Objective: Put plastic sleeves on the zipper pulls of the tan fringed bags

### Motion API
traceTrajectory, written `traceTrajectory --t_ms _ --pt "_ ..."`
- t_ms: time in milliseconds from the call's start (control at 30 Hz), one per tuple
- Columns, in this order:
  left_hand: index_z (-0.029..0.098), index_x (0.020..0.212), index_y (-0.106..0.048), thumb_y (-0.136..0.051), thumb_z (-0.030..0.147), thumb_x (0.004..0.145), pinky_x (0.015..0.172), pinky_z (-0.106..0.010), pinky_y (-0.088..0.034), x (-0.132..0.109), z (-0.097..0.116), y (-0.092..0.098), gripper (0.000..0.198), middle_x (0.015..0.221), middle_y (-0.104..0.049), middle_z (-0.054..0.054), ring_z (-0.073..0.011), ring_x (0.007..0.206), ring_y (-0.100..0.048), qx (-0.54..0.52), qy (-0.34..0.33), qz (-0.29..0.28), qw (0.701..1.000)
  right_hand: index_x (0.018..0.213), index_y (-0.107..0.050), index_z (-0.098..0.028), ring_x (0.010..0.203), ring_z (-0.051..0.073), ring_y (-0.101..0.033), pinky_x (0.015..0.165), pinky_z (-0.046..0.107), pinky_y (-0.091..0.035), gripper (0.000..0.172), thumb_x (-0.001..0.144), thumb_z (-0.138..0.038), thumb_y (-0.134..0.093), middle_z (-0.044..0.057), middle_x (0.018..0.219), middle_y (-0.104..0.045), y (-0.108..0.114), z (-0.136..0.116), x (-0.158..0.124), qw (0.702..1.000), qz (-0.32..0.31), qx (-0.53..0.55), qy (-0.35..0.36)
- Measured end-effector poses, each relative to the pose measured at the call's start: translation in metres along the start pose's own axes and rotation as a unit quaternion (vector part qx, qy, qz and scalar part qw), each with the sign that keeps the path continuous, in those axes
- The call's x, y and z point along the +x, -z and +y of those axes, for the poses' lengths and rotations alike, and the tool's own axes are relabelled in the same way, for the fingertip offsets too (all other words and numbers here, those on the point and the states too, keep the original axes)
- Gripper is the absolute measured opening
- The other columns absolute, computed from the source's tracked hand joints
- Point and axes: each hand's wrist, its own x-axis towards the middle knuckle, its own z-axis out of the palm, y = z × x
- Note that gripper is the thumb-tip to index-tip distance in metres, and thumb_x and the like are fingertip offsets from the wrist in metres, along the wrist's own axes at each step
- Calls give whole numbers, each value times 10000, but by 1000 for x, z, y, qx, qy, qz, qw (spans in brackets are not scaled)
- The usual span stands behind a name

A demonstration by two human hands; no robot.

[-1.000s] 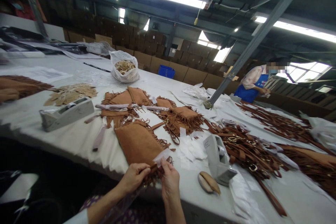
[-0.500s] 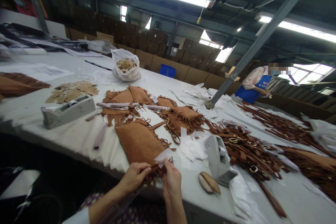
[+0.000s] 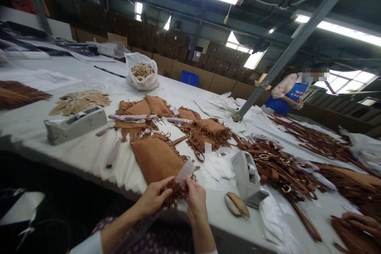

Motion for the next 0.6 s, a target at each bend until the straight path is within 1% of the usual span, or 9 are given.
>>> traceTrajectory --t_ms 67,167,233,267,333,400,500,600 --pt "196 1268 -567 -492 263 817 704 -242 -445 4 -2 3 462 947 -720 -18 -170 733 -623 8 12 -19 1000 593 -625 -146 517 131 -533 498 242 -397 346 532 -430 -812 11 537 -619 -1 0 0 1000 -5 -7 7" --pt "113 1336 -480 -508 309 808 642 -260 -454 9 -9 4 564 759 -711 -33 -183 657 -616 12 60 -35 997 615 -642 -148 526 145 -549 500 250 -397 349 541 -445 -808 16 548 -631 -2 -1 0 1000 -15 -10 20" --pt "61 1383 -386 -525 339 802 580 -262 -448 13 -15 4 659 631 -671 -21 -182 582 -602 -27 95 -53 994 644 -662 -148 550 150 -560 515 250 -409 353 540 -451 -809 23 588 -654 -3 -1 0 999 -29 -1 22" --pt "57 1388 -371 -531 350 800 554 -257 -441 15 -18 5 676 598 -652 -13 -173 544 -588 -61 100 -77 990 650 -668 -147 561 150 -561 524 248 -415 360 533 -455 -814 25 600 -661 -4 -1 -1 999 -38 4 21" --pt "77 1352 -426 -541 373 803 516 -238 -416 18 -22 6 634 568 -626 -4 -144 481 -549 -135 88 -135 978 659 -680 -141 588 150 -567 556 245 -430 378 517 -460 -825 30 616 -669 -4 -2 -2 998 -60 13 15" --pt "85 1280 -510 -547 404 808 500 -219 -386 21 -23 6 571 550 -608 -4 -119 449 -517 -184 73 -169 966 689 -700 -131 612 152 -575 582 244 -438 399 507 -460 -835 36 637 -678 -5 -2 -4 997 -82 10 10" --pt "88 1219 -560 -560 447 802 494 -209 -358 22 -22 6 550 541 -594 0 -107 443 -508 -210 78 -168 960 749 -722 -126 622 147 -577 593 242 -437 403 527 -444 -835 44 687 -691 -3 -5 -7 995 -97 -15 11" --pt "99 1147 -609 -555 443 804 509 -213 -365 22 -21 6 489 555 -584 6 -102 458 -504 -206 79 -167 961 763 -726 -135 635 139 -571 603 240 -437 368 563 -430 -821 41 707 -690 0 -10 -7 992 -113 -47 17"
